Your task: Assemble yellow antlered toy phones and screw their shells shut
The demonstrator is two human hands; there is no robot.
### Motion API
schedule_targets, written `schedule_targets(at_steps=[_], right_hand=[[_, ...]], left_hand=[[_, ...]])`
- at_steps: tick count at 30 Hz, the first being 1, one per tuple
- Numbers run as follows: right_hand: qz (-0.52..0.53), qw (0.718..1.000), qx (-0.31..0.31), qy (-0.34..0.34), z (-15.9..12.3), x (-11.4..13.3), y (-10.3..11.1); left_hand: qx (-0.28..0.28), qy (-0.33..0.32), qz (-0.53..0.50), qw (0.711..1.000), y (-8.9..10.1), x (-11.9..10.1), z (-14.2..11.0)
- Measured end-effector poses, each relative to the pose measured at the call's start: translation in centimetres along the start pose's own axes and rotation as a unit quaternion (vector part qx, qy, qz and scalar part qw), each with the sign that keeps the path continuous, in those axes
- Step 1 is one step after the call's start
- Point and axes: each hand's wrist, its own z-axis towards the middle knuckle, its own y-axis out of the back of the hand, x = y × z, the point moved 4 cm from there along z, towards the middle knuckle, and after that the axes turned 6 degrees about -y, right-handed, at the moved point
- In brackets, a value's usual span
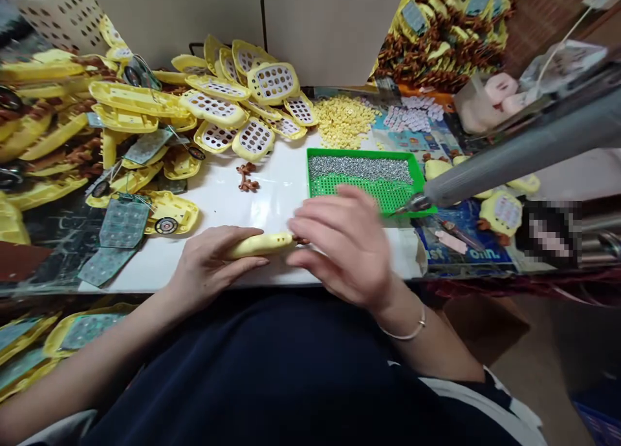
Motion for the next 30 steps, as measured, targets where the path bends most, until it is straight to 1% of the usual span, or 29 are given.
schedule_targets(at_steps=[3, 5, 6, 9, 11, 12, 13, 14, 15, 17, 18, 19, 20, 21, 23, 24, 25, 27, 29, 30], right_hand=[[-0.023, 0.998, -0.006, 0.057, -1.0, 0.7, -2.9], [-0.038, 0.998, -0.004, 0.058, -1.2, 0.6, -4.3], [-0.038, 0.998, -0.011, 0.056, -1.2, 0.5, -4.6], [-0.024, 0.997, -0.042, 0.065, -1.2, 0.4, -4.7], [-0.022, 0.993, -0.064, 0.1, -1.3, 0.5, -4.3], [-0.026, 0.989, -0.079, 0.125, -1.5, 0.6, -4.0], [-0.034, 0.983, -0.097, 0.15, -1.8, 0.8, -3.7], [-0.046, 0.976, -0.119, 0.175, -2.2, 0.9, -3.4], [-0.06, 0.968, -0.143, 0.196, -2.8, 1.0, -3.0], [-0.091, 0.955, -0.181, 0.215, -4.1, 1.0, -2.5], [-0.1, 0.955, -0.189, 0.205, -4.8, 0.8, -2.2], [-0.099, 0.959, -0.193, 0.18, -5.4, 0.4, -1.9], [-0.084, 0.967, -0.194, 0.14, -5.9, 0.0, -1.5], [-0.059, 0.976, -0.19, 0.088, -6.4, -0.6, -1.1], [-0.002, 0.985, -0.171, -0.017, -7.2, -1.8, -0.1], [0.016, 0.987, -0.151, -0.053, -7.5, -2.2, 0.3], [0.023, 0.989, -0.125, -0.076, -7.7, -2.5, 0.7], [0.017, 0.993, -0.076, -0.09, -7.9, -2.5, 1.5], [0.014, 0.994, -0.056, -0.091, -8.3, -2.2, 2.3], [0.011, 0.994, -0.059, -0.094, -8.6, -2.2, 2.9]], left_hand=[[0.003, -0.001, -0.008, 1.0, -0.4, -0.1, -0.2], [0.005, -0.007, -0.022, 1.0, -0.5, -0.4, -0.4], [0.002, -0.01, -0.027, 1.0, -0.5, -0.5, -0.4], [-0.023, -0.002, -0.044, 0.999, -0.4, -0.4, -0.6], [-0.019, 0.01, -0.084, 0.996, -0.4, -0.3, -0.6], [-0.013, 0.024, -0.117, 0.993, -0.3, -0.2, -0.5], [-0.006, 0.05, -0.155, 0.987, -0.3, -0.1, -0.4], [0.0, 0.093, -0.201, 0.975, -0.3, 0.1, -0.4], [0.006, 0.15, -0.255, 0.955, -0.4, 0.3, -0.3], [0.022, 0.264, -0.368, 0.892, -1.0, 0.4, -0.2], [0.026, 0.296, -0.411, 0.862, -1.4, 0.3, -0.1], [0.026, 0.305, -0.438, 0.845, -1.7, 0.0, 0.1], [0.019, 0.294, -0.445, 0.846, -2.0, -0.3, 0.5], [0.008, 0.268, -0.432, 0.861, -2.2, -0.6, 0.8], [-0.011, 0.198, -0.387, 0.9, -2.6, -1.5, 1.6], [-0.012, 0.165, -0.373, 0.913, -2.9, -2.0, 1.9], [-0.01, 0.135, -0.368, 0.92, -3.4, -2.5, 2.2], [0.002, 0.086, -0.372, 0.924, -4.4, -3.5, 2.8], [0.026, 0.046, -0.376, 0.925, -5.4, -4.4, 3.4], [0.046, 0.028, -0.375, 0.925, -5.8, -4.8, 3.7]])
